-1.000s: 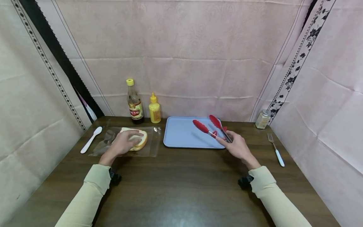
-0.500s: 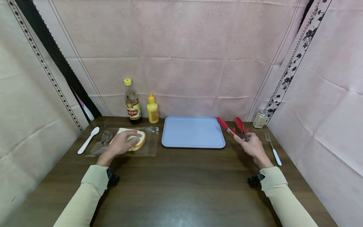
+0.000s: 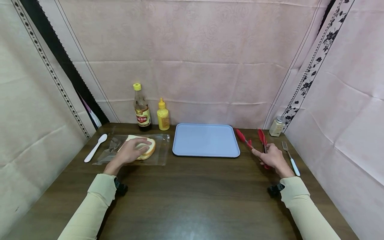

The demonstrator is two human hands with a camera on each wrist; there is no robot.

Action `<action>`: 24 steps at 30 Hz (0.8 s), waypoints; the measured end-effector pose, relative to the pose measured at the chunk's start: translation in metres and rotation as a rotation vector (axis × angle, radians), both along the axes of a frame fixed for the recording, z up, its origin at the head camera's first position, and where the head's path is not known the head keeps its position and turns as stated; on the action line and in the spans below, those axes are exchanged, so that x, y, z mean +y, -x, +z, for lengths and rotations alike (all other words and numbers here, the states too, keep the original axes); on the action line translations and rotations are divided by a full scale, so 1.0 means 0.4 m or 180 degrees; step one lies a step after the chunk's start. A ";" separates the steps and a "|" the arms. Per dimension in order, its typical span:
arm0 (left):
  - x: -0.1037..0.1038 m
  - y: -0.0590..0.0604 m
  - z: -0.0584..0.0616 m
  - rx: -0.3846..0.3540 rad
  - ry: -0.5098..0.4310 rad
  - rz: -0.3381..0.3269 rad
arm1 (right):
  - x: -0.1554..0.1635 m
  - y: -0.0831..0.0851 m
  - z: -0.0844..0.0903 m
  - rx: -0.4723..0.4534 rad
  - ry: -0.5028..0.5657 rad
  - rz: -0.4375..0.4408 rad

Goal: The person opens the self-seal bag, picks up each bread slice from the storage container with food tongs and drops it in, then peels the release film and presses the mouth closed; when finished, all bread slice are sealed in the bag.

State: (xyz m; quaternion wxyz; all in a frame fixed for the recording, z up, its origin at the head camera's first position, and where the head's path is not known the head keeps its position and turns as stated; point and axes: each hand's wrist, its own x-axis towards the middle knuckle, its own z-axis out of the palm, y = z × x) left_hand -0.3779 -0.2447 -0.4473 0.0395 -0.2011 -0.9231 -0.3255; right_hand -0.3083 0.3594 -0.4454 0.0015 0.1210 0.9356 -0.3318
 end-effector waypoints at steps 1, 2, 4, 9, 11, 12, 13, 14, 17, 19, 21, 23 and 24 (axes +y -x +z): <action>-0.001 0.002 -0.001 0.0002 0.0002 -0.0010 | 0.003 0.000 0.002 -0.0060 -0.0238 0.0039; -0.002 0.005 -0.002 0.0002 0.0006 -0.0023 | 0.005 0.000 0.005 -0.0116 -0.0446 0.0095; -0.004 0.009 -0.002 -0.0009 0.0008 -0.0054 | 0.007 0.000 0.009 -0.0220 -0.0824 0.0203; -0.005 0.015 0.003 -0.0112 0.0044 -0.0097 | -0.003 0.004 0.015 -0.0386 -0.0966 0.0341; -0.004 0.016 0.007 -0.0142 0.0078 -0.0102 | -0.007 0.006 0.018 -0.0396 -0.0946 0.0355; -0.003 0.017 0.009 -0.0155 0.0099 -0.0103 | -0.008 0.008 0.020 -0.0396 -0.0942 0.0363; -0.001 0.017 0.012 -0.0167 0.0113 -0.0106 | -0.008 0.010 0.022 -0.0397 -0.0949 0.0373; 0.001 0.018 0.016 -0.0176 0.0127 -0.0114 | -0.009 0.011 0.026 -0.0399 -0.0957 0.0382; 0.005 0.022 0.027 -0.0230 0.0175 -0.0128 | -0.008 0.017 0.037 -0.0404 -0.1035 0.0430; 0.006 0.024 0.034 -0.0274 0.0198 -0.0134 | -0.007 0.020 0.045 -0.0424 -0.1096 0.0477; 0.007 0.026 0.039 -0.0323 0.0222 -0.0140 | -0.005 0.022 0.052 -0.0447 -0.1173 0.0537; 0.007 0.025 0.043 -0.0363 0.0234 -0.0134 | -0.006 0.021 0.061 -0.0474 -0.1293 0.0549; 0.008 0.024 0.045 -0.0365 0.0241 -0.0129 | -0.008 0.020 0.065 -0.0445 -0.1366 0.0535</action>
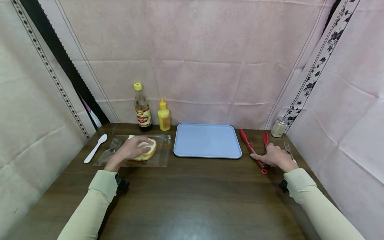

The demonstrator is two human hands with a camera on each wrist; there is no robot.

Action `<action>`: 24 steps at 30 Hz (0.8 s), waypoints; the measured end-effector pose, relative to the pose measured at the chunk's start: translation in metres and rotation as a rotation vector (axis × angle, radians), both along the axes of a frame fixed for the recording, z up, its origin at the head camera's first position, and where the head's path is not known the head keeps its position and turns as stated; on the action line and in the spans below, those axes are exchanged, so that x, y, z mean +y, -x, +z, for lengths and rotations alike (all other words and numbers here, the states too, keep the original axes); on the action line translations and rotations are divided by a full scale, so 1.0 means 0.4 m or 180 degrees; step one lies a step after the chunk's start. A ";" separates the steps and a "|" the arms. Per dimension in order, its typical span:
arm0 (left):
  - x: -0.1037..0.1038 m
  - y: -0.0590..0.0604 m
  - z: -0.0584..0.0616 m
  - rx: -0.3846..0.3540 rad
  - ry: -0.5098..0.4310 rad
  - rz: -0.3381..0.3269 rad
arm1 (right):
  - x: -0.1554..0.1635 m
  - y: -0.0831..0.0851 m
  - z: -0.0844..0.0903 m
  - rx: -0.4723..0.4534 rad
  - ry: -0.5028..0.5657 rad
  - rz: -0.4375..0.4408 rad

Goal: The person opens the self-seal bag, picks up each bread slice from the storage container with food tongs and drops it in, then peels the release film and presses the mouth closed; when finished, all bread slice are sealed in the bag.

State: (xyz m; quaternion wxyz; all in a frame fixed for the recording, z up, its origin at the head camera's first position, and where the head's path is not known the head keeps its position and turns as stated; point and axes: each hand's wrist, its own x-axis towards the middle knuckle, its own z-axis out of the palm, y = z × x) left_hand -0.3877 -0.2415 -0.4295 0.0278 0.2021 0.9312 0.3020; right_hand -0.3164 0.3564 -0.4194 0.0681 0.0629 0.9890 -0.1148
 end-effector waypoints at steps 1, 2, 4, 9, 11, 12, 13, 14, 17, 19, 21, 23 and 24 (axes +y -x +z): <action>0.003 -0.001 0.003 0.0011 0.0002 0.0005 | -0.001 -0.002 0.003 0.0076 -0.0065 -0.0020; 0.006 -0.002 0.005 0.0025 0.0003 0.0023 | -0.005 -0.003 0.005 0.0189 -0.0136 -0.0040; 0.017 -0.004 0.011 0.0088 -0.0026 0.0089 | -0.021 0.000 0.008 0.0506 -0.0273 -0.0082; 0.068 0.004 0.015 0.0338 -0.0191 0.0299 | -0.117 0.037 0.007 0.1409 -0.0228 0.0036; 0.095 0.018 0.012 0.0405 -0.0217 0.0356 | -0.175 0.058 0.006 0.1651 0.0049 0.0149; 0.108 0.026 0.009 0.0414 -0.0212 0.0373 | -0.207 0.069 0.005 0.1748 0.0221 0.0219; 0.121 0.034 0.006 0.0440 -0.0179 0.0383 | -0.241 0.078 0.004 0.1806 0.0404 0.0295; 0.132 0.042 0.002 0.0455 -0.0137 0.0382 | -0.275 0.086 0.002 0.1837 0.0597 0.0365; 0.158 0.067 -0.009 0.0559 0.0084 0.0360 | -0.379 0.107 -0.005 0.1868 0.1163 0.0537; 0.171 0.078 -0.015 0.0644 0.0245 0.0337 | -0.444 0.120 -0.010 0.1873 0.1425 0.0659; 0.179 0.086 -0.018 0.0676 0.0398 0.0325 | -0.504 0.133 -0.015 0.1871 0.1686 0.0771; 0.187 0.088 -0.019 0.0656 0.0545 0.0282 | -0.558 0.144 -0.019 0.1808 0.1909 0.0890; 0.190 0.087 -0.018 0.0630 0.0604 0.0253 | -0.582 0.150 -0.023 0.1774 0.1986 0.0963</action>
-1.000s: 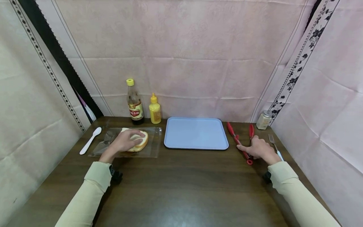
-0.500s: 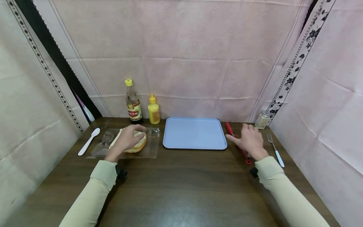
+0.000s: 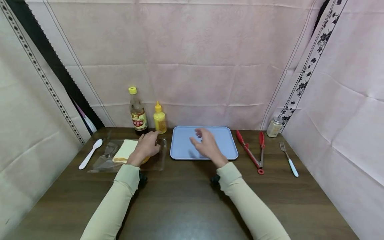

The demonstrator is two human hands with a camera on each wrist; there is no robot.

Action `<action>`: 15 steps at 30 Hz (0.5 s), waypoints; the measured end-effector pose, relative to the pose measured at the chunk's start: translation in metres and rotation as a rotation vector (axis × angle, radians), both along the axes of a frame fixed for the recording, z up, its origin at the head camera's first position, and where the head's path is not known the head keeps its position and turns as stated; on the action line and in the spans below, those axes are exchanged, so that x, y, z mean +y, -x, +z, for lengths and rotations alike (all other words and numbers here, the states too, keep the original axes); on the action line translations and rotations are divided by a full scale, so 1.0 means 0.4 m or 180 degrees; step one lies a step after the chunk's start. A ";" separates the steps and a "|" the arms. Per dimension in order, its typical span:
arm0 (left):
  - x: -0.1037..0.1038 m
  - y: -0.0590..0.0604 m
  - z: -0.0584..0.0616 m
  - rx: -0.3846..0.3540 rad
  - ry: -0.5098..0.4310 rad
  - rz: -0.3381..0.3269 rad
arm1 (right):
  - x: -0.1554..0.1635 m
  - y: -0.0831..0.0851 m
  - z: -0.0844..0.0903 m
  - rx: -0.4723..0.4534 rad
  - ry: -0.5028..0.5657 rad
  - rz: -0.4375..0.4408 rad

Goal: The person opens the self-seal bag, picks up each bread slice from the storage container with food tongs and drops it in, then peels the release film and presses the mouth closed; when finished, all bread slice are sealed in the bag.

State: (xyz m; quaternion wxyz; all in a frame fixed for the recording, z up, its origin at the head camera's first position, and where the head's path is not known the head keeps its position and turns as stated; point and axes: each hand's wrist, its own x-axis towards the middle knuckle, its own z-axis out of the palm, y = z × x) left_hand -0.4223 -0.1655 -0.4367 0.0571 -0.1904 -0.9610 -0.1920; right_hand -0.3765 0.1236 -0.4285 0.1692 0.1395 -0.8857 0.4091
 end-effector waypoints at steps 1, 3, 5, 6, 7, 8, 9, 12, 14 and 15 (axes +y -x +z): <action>0.001 -0.003 0.000 -0.0040 0.0059 -0.0016 | -0.026 0.004 -0.003 -0.0029 0.0032 0.0113; 0.002 -0.010 -0.001 -0.0095 0.0129 -0.0050 | -0.073 0.007 -0.007 -0.0134 0.0041 0.0339; 0.003 -0.016 -0.002 -0.0045 0.0136 -0.0073 | -0.117 0.006 -0.011 -0.0235 -0.0055 0.0535; 0.003 -0.019 -0.003 0.0007 0.0129 -0.0072 | -0.137 0.004 -0.014 -0.0295 -0.0112 0.0620; 0.003 -0.020 -0.003 0.0065 0.0104 -0.0057 | -0.156 0.001 -0.015 -0.0345 -0.0172 0.0673; 0.003 -0.020 -0.003 0.0118 0.0056 -0.0032 | -0.173 -0.001 -0.018 -0.0387 -0.0211 0.0702; 0.002 -0.020 -0.003 0.0162 0.0009 0.0002 | -0.190 -0.001 -0.021 -0.0396 -0.0238 0.0709; -0.001 -0.018 -0.001 0.0215 -0.0117 0.0084 | -0.230 -0.001 -0.031 -0.0376 -0.0236 0.0612; -0.002 -0.016 0.001 0.0158 -0.0200 0.0125 | -0.250 0.003 -0.039 -0.0331 -0.0160 0.0512; -0.002 -0.016 0.003 0.0113 -0.0233 0.0131 | -0.257 0.005 -0.042 -0.0313 -0.0118 0.0455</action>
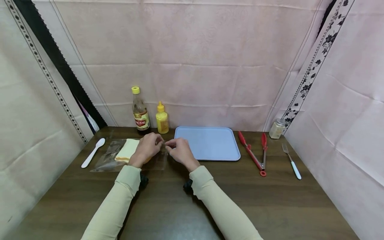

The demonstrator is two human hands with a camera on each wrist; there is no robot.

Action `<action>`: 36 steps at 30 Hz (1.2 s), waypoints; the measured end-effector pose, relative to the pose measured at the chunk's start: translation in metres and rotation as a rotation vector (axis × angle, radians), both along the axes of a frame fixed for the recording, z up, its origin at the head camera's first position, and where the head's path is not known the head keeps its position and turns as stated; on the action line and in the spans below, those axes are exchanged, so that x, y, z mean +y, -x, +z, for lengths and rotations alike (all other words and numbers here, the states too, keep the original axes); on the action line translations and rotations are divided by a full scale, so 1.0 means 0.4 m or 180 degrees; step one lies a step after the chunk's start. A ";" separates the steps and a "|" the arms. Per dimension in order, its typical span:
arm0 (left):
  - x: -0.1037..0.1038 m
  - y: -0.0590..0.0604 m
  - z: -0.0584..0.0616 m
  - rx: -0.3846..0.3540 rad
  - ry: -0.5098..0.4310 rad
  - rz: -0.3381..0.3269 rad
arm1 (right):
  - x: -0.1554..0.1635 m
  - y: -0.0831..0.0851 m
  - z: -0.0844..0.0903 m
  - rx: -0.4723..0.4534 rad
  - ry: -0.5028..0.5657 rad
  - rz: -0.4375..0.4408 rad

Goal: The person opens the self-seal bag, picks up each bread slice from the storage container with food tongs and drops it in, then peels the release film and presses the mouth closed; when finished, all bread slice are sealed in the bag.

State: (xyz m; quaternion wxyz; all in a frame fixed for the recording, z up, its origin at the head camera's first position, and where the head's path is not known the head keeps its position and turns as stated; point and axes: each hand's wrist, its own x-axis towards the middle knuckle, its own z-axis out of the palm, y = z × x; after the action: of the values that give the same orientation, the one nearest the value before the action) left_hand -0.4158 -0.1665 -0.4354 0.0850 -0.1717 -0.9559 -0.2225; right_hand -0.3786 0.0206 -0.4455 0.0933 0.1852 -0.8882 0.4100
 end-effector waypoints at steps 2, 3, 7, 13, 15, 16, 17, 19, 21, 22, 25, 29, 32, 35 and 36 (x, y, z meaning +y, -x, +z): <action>0.001 0.000 0.004 -0.0095 -0.0059 -0.0022 | -0.012 0.004 -0.007 0.0006 0.0084 -0.0104; 0.002 0.000 0.006 -0.0138 -0.0077 -0.0041 | -0.015 0.006 -0.009 0.0005 0.0113 -0.0157; 0.005 -0.004 0.017 -0.0273 -0.0171 -0.0123 | -0.024 0.013 -0.013 0.0018 0.0167 -0.0340; -0.001 -0.010 0.033 -0.0343 -0.0219 -0.0296 | -0.029 0.019 -0.015 0.0059 0.0119 -0.0430; -0.003 -0.010 0.037 -0.0369 -0.0216 -0.0358 | -0.030 0.019 -0.014 0.0073 0.0106 -0.0435; -0.005 -0.010 0.040 -0.0377 -0.0212 -0.0382 | -0.031 0.020 -0.013 0.0105 0.0090 -0.0444; -0.006 -0.011 0.044 -0.0374 -0.0203 -0.0407 | -0.032 0.020 -0.013 0.0139 0.0060 -0.0466; -0.007 -0.014 0.051 -0.0365 -0.0187 -0.0445 | -0.034 0.022 -0.010 0.0219 -0.0003 -0.0524; -0.006 -0.021 0.060 -0.0323 -0.0126 -0.0432 | -0.036 0.023 -0.007 0.0298 -0.0072 -0.0584; -0.004 -0.026 0.064 -0.0292 -0.0079 -0.0404 | -0.037 0.023 -0.005 0.0330 -0.0099 -0.0602; 0.004 -0.038 0.072 -0.0205 0.0080 -0.0268 | -0.037 0.023 -0.002 0.0351 -0.0115 -0.0623; 0.012 -0.044 0.076 -0.0125 0.0203 -0.0118 | -0.034 0.024 -0.001 0.0333 -0.0077 -0.0566; 0.010 -0.041 0.070 -0.0148 0.0169 -0.0085 | -0.031 0.028 -0.003 0.0318 -0.0063 -0.0503; 0.006 -0.036 0.064 -0.0192 0.0084 -0.0130 | -0.029 0.030 -0.004 0.0299 -0.0065 -0.0482; 0.004 -0.034 0.062 -0.0199 0.0051 -0.0154 | -0.029 0.031 -0.004 0.0289 -0.0064 -0.0483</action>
State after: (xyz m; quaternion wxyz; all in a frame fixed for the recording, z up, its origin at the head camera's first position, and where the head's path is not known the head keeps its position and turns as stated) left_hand -0.4021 -0.1647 -0.4106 0.0483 -0.1884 -0.9554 -0.2221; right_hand -0.3910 0.0090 -0.4471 0.1624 0.1366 -0.8986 0.3841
